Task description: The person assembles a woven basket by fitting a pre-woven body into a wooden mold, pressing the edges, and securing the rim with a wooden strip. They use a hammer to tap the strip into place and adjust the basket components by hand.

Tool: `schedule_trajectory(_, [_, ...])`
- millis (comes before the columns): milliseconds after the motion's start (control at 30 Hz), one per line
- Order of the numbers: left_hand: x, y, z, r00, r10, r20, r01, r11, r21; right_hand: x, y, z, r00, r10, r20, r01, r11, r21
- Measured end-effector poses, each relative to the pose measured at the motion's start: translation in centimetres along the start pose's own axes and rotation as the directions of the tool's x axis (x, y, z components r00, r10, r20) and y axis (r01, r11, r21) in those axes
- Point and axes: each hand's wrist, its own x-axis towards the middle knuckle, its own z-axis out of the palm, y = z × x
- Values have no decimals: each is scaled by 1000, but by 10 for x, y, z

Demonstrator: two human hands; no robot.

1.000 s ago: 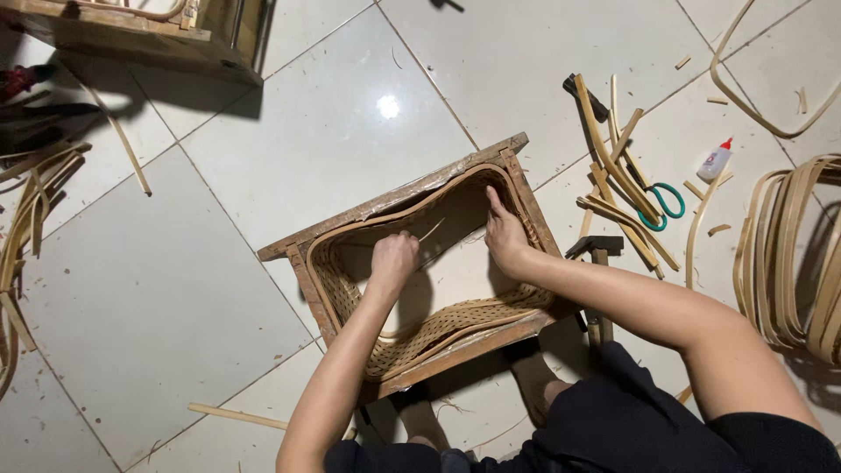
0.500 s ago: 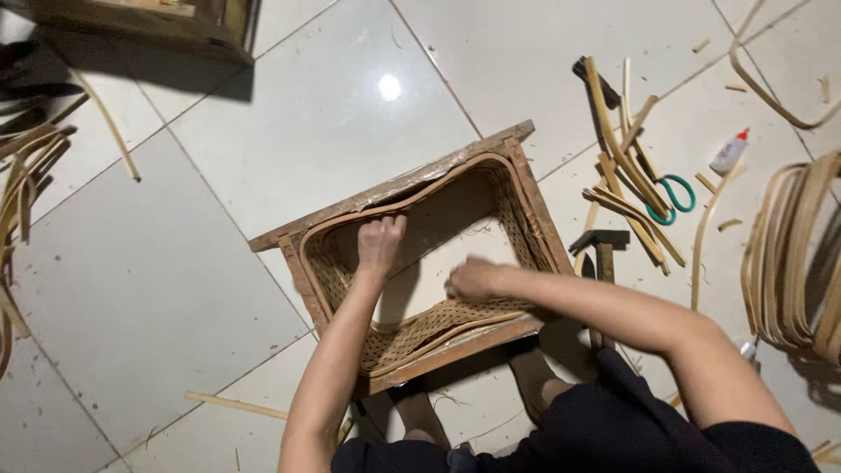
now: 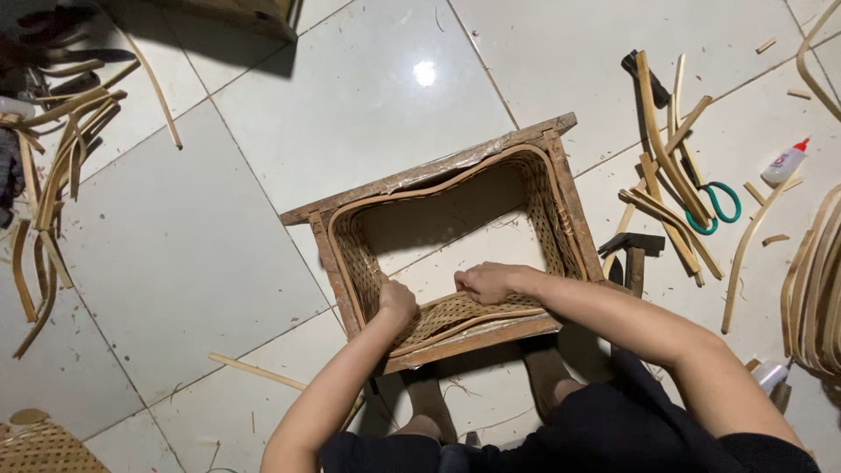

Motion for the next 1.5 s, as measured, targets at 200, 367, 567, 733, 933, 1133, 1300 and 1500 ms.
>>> schedule_trajectory(200, [10, 5, 6, 997, -39, -68, 34, 997, -75, -5, -8, -7, 978, 12, -206, -39, 991, -129])
schedule_trajectory(367, [25, 8, 23, 999, -11, -51, 8, 999, -54, -11, -2, -20, 977, 61, -206, -68, 997, -26])
schedule_trajectory(567, [24, 5, 33, 998, 8, -67, -20, 984, -177, -19, -5, -20, 981, -146, -130, 166, 974, 157])
schedule_trajectory(733, [-22, 14, -5, 952, 132, -276, -306, 406, -861, -35, -3, -10, 991, 82, 102, -83, 997, 4])
schedule_trajectory(933, [-92, 30, -46, 938, 223, -265, -333, 368, -868, -44, -2, 7, 971, -227, -69, 224, 973, -48])
schedule_trajectory(1133, [-138, 53, -48, 652, -240, -719, -619, 379, -688, -94, -18, -2, 935, -155, -320, 219, 960, 176])
schedule_trajectory(1300, [-146, 73, -46, 458, -417, -785, -640, 459, -616, -124, -34, 15, 715, -355, -603, 377, 921, -95])
schedule_trajectory(1500, [-130, 83, -42, 257, -340, -905, -550, 718, -426, -115, -24, 48, 531, -596, -602, 212, 782, -587])
